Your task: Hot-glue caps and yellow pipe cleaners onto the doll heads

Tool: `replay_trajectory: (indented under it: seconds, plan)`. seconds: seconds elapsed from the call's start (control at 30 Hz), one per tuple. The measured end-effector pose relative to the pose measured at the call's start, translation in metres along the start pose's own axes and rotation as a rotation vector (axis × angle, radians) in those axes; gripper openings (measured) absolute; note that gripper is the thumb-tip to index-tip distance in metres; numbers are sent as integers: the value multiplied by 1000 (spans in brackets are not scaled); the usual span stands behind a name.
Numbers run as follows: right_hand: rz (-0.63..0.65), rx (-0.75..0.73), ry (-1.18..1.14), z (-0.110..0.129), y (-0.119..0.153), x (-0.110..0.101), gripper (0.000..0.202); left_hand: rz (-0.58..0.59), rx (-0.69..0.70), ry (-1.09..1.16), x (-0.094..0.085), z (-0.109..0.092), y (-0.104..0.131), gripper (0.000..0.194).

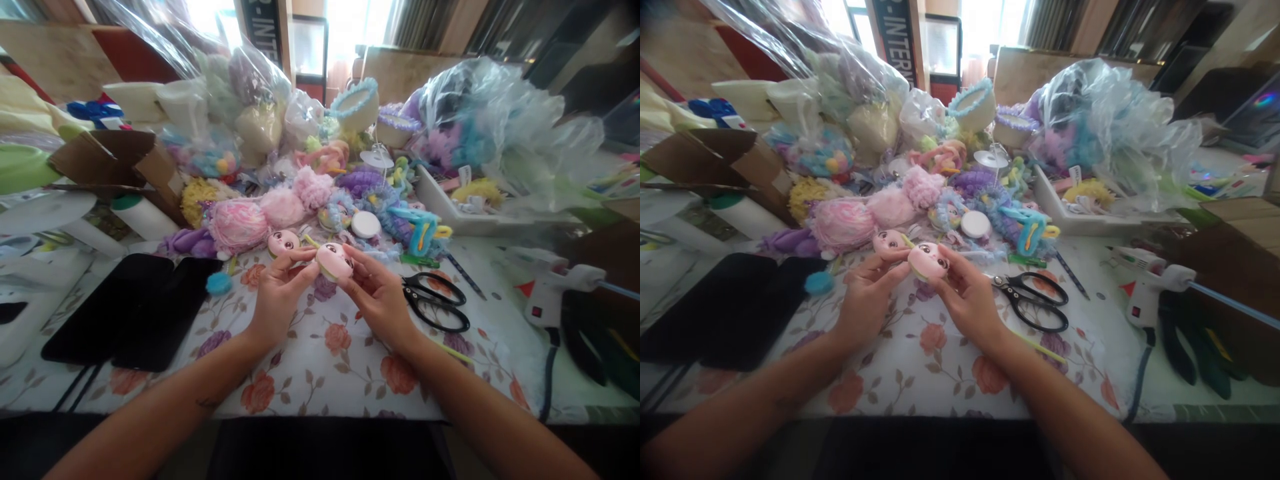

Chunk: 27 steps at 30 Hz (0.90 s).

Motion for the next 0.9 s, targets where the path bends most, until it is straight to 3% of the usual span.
replay_trajectory:
  seconds: [0.2,0.43,0.57,0.73,0.9]
  plan:
    - [-38,-53,89,0,3,-3,45,-4,-93,160,3,11,4,17]
    - [-65,-91,163,1,4,-6,46,21,-109,182,2,13,3,17]
    - [-40,-23,28,1,0,-3,46,41,-154,231,4,11,-2,20]
    - [1,81,-81,3,-2,-3,48,-54,-208,359,3,6,-8,25]
    - [-20,104,-82,2,-2,-8,49,-38,-172,294,1,5,-8,25]
Point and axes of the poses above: each hand's wrist, its own y-axis away from the middle knuckle, its own x-axis out of the palm, z = x × y, the point moved 5 cm from there along -y, towards the middle knuckle, and after that the axes turned 15 degrees about x, right-handed, at the moved point
